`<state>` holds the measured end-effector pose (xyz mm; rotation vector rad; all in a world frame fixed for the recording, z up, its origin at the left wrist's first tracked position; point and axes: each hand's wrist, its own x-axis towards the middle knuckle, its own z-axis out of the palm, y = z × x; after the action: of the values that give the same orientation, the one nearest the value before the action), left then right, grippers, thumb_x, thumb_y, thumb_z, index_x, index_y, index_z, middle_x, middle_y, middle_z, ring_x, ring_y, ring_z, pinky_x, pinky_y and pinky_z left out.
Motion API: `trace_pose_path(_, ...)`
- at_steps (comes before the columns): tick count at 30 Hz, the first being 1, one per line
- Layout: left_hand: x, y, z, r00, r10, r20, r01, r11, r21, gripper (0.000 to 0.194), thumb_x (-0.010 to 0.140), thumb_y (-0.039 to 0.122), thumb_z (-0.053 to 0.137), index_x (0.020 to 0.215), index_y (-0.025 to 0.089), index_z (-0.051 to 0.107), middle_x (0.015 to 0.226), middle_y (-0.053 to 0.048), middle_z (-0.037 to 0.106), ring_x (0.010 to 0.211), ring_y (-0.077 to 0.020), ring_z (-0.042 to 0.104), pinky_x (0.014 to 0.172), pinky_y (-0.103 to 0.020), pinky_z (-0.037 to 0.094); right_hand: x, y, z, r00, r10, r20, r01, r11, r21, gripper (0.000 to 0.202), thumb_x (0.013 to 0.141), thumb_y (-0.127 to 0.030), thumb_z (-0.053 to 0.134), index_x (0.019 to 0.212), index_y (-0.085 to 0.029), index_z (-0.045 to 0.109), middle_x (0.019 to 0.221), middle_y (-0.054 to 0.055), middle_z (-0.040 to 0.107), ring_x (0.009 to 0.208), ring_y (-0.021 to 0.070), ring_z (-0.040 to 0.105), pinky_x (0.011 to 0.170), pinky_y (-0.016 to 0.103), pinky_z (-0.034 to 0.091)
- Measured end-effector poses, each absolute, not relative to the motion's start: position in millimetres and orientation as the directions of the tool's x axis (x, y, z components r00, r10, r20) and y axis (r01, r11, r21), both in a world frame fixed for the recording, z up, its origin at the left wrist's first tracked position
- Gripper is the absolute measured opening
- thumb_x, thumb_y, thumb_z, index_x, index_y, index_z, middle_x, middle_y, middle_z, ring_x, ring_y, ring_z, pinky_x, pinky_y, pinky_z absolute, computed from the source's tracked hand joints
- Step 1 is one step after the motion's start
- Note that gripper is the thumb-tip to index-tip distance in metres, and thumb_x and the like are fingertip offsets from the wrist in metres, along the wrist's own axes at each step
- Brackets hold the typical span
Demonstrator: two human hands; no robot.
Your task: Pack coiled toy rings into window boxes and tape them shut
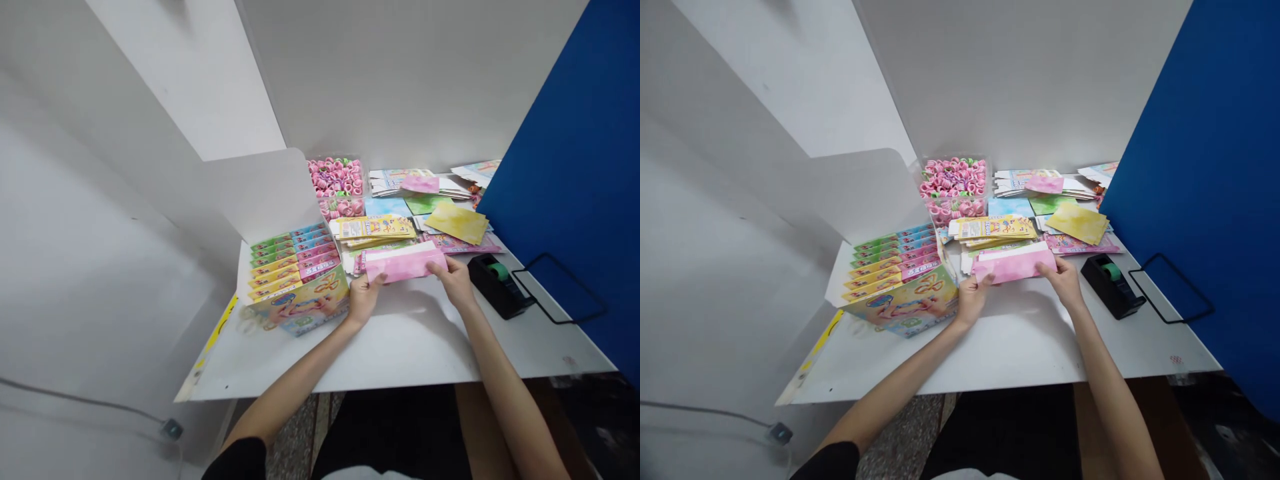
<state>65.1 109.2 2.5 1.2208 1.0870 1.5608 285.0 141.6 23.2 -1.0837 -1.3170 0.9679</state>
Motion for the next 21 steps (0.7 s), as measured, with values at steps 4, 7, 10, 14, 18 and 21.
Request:
trace_pose_path(4, 71.5, 108.7, 6.3, -0.163, 0.970, 0.179, -0.207, -0.211, 0.955, 0.062, 0.063, 0.078, 0.076, 0.065, 0.017, 0.065, 0.055, 0.000, 0.065, 0.059, -0.0176, 0.063, 0.062, -0.028, 0.050, 288.0, 137.9, 26.1, 0.004, 0.967, 0.256, -0.028, 0.256, -0.966, 0.069, 0.061, -0.066, 0.084, 0.115, -0.026, 0.068, 0.100, 0.005, 0.073, 0.088, 0.0242, 0.068, 0.078, 0.037, 0.058)
trace_pose_path(7, 75.9, 105.4, 13.8, -0.096, 0.986, 0.136, -0.300, -0.159, 0.941, 0.072, 0.063, 0.089, 0.064, 0.062, 0.017, 0.063, 0.049, 0.000, 0.060, 0.049, -0.0153, 0.059, 0.058, -0.028, 0.049, 298.1, 135.4, 31.5, -0.147, 0.967, 0.207, -0.250, 0.166, -0.954, 0.098, 0.062, -0.089, 0.065, 0.140, -0.032, 0.053, 0.102, 0.007, 0.072, 0.077, 0.0230, 0.067, 0.067, 0.036, 0.058)
trace_pose_path(10, 76.3, 102.1, 21.4, 0.018, 0.995, 0.100, -0.396, -0.085, 0.914, 0.079, 0.070, 0.094, 0.051, 0.044, 0.019, 0.049, 0.037, 0.000, 0.046, 0.039, -0.0108, 0.048, 0.049, -0.025, 0.042, 300.2, 135.9, 32.4, -0.263, 0.959, 0.107, -0.360, 0.005, -0.933, 0.097, 0.074, -0.095, 0.041, 0.149, -0.032, 0.047, 0.092, 0.007, 0.073, 0.066, 0.0214, 0.064, 0.058, 0.034, 0.054)
trace_pose_path(14, 70.4, 99.7, 24.9, 0.297, 0.955, 0.022, -0.536, 0.148, 0.831, 0.085, 0.065, 0.091, 0.062, 0.031, 0.021, 0.027, 0.027, 0.005, 0.022, 0.031, -0.0053, 0.032, 0.040, -0.022, 0.027, 287.3, 135.4, 24.2, -0.456, 0.888, -0.057, -0.219, -0.174, -0.960, 0.087, 0.079, -0.084, 0.055, 0.145, -0.027, 0.054, 0.080, 0.005, 0.070, 0.061, 0.0188, 0.062, 0.054, 0.029, 0.050)
trace_pose_path(18, 70.0, 95.9, 21.0, 0.405, 0.914, -0.029, -0.510, 0.252, 0.822, 0.080, 0.059, 0.086, 0.072, 0.033, 0.020, 0.035, 0.026, 0.005, 0.025, 0.030, -0.0068, 0.034, 0.039, -0.023, 0.029, 277.5, 127.4, 16.8, -0.658, 0.741, -0.131, -0.093, -0.252, -0.963, 0.088, 0.068, -0.058, 0.085, 0.145, -0.026, 0.055, 0.076, -0.001, 0.069, 0.060, 0.0156, 0.062, 0.056, 0.025, 0.051)
trace_pose_path(21, 75.6, 97.0, 17.0, 0.341, 0.938, -0.053, -0.558, 0.248, 0.792, 0.062, 0.064, 0.078, 0.077, 0.064, 0.017, 0.066, 0.040, 0.004, 0.049, 0.037, -0.0099, 0.046, 0.043, -0.023, 0.039, 278.3, 126.4, 17.2, -0.670, 0.731, -0.132, -0.093, -0.258, -0.962, 0.092, 0.067, -0.042, 0.090, 0.149, -0.031, 0.050, 0.064, -0.008, 0.062, 0.044, 0.0081, 0.049, 0.042, 0.018, 0.040)
